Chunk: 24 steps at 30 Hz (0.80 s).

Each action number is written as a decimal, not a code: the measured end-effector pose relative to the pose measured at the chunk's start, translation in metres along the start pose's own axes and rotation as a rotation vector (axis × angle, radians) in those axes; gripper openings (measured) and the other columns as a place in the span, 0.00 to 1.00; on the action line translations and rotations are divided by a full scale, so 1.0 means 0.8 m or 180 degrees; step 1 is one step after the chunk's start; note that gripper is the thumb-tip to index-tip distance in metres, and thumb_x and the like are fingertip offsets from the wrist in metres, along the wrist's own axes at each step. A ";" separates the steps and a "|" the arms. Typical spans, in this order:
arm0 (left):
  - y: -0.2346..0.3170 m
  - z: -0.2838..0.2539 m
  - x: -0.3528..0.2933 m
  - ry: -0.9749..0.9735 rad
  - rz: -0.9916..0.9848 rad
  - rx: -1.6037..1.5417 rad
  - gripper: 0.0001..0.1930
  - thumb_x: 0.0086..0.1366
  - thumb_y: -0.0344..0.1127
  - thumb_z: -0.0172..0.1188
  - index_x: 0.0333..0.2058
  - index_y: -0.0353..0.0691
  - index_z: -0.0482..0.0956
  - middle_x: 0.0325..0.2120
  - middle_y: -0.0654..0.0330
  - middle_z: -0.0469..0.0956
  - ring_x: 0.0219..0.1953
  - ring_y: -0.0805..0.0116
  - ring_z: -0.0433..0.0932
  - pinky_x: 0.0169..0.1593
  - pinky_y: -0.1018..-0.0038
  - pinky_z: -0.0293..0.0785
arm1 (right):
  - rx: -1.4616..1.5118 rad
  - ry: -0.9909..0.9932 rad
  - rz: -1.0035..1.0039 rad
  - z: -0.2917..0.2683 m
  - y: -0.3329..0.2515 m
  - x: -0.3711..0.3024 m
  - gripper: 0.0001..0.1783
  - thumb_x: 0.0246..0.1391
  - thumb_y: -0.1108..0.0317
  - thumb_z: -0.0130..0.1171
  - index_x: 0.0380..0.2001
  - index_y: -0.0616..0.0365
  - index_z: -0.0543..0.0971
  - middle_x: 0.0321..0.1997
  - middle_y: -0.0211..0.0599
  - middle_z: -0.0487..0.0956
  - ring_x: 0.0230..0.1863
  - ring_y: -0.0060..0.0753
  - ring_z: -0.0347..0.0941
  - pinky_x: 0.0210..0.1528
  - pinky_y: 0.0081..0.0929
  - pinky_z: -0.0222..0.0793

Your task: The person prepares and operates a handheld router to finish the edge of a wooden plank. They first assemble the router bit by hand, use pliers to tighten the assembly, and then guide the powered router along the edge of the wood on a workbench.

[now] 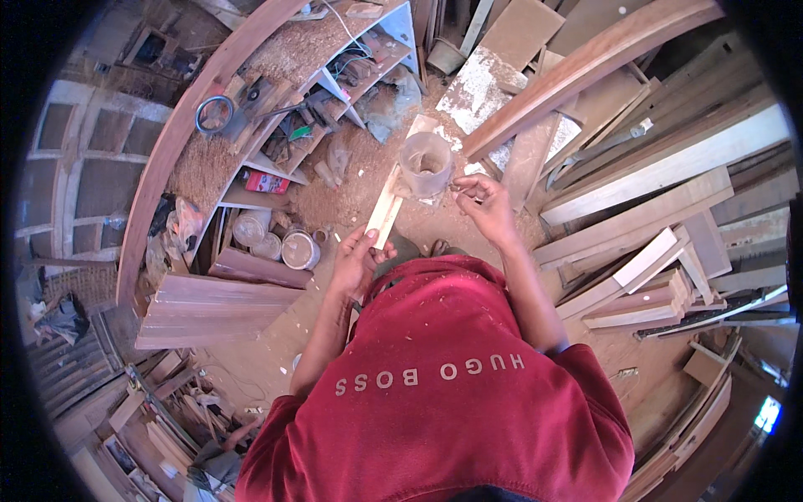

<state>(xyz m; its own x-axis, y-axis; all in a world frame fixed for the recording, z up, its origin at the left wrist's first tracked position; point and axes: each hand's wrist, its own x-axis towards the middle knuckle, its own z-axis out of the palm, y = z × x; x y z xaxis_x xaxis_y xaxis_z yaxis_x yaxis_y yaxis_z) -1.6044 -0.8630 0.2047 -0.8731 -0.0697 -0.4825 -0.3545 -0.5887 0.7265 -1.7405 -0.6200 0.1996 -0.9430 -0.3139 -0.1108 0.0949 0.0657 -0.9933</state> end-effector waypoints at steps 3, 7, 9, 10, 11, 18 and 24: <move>-0.003 -0.004 0.003 -0.0031 0.0048 -0.0013 0.14 0.70 0.37 0.56 0.47 0.33 0.75 0.29 0.55 0.80 0.30 0.67 0.79 0.39 0.71 0.77 | 0.1138 -0.0266 0.0573 -0.003 -0.009 -0.003 0.17 0.58 0.63 0.64 0.44 0.65 0.76 0.31 0.33 0.79 0.28 0.21 0.74 0.29 0.19 0.71; -0.004 -0.006 0.004 0.0041 0.0045 -0.0069 0.13 0.70 0.37 0.56 0.47 0.33 0.75 0.29 0.56 0.80 0.30 0.67 0.80 0.39 0.72 0.77 | 0.1528 -0.0350 0.1725 -0.010 -0.019 -0.002 0.19 0.62 0.55 0.59 0.40 0.62 0.76 0.29 0.34 0.78 0.28 0.22 0.74 0.28 0.20 0.71; -0.002 -0.007 0.003 -0.0025 0.0038 -0.0044 0.13 0.70 0.37 0.56 0.46 0.34 0.75 0.28 0.55 0.80 0.30 0.67 0.80 0.39 0.73 0.76 | 0.1461 -0.0373 0.1989 -0.010 -0.018 0.000 0.23 0.64 0.49 0.54 0.39 0.64 0.76 0.27 0.35 0.78 0.26 0.23 0.73 0.25 0.20 0.71; -0.001 -0.008 0.002 -0.0014 0.0026 -0.0016 0.13 0.70 0.37 0.56 0.46 0.34 0.75 0.28 0.55 0.80 0.30 0.67 0.80 0.39 0.73 0.76 | 0.1457 -0.0390 0.1979 -0.008 -0.017 0.001 0.23 0.64 0.49 0.54 0.39 0.64 0.76 0.27 0.35 0.78 0.26 0.23 0.73 0.25 0.20 0.71; 0.000 -0.008 0.002 -0.0038 -0.0007 0.0030 0.11 0.69 0.37 0.56 0.44 0.35 0.76 0.28 0.56 0.80 0.29 0.69 0.79 0.39 0.73 0.76 | 0.1326 -0.0338 0.1915 -0.007 -0.014 0.001 0.21 0.63 0.52 0.56 0.38 0.63 0.76 0.27 0.35 0.78 0.26 0.22 0.73 0.25 0.20 0.71; 0.000 -0.010 0.000 -0.0023 -0.0140 -0.0123 0.12 0.69 0.37 0.57 0.45 0.33 0.76 0.28 0.54 0.80 0.28 0.69 0.79 0.42 0.69 0.80 | 0.0145 0.0089 0.0123 0.000 0.019 -0.001 0.08 0.54 0.73 0.64 0.35 0.63 0.76 0.30 0.33 0.79 0.29 0.18 0.73 0.28 0.20 0.72; -0.015 -0.025 0.007 0.0210 -0.0204 -0.0501 0.10 0.69 0.34 0.56 0.42 0.32 0.75 0.29 0.54 0.79 0.29 0.71 0.78 0.44 0.66 0.81 | 0.0773 0.0332 0.0277 -0.005 0.056 0.004 0.07 0.55 0.72 0.63 0.35 0.61 0.76 0.31 0.32 0.77 0.32 0.20 0.73 0.31 0.23 0.73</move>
<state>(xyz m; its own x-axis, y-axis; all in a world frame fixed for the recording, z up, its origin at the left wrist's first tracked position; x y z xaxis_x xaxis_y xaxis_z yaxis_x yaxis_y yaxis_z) -1.5986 -0.8724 0.1837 -0.8248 -0.0777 -0.5601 -0.3473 -0.7120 0.6103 -1.7407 -0.6141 0.1550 -0.9545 -0.2171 -0.2045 0.2387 -0.1447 -0.9603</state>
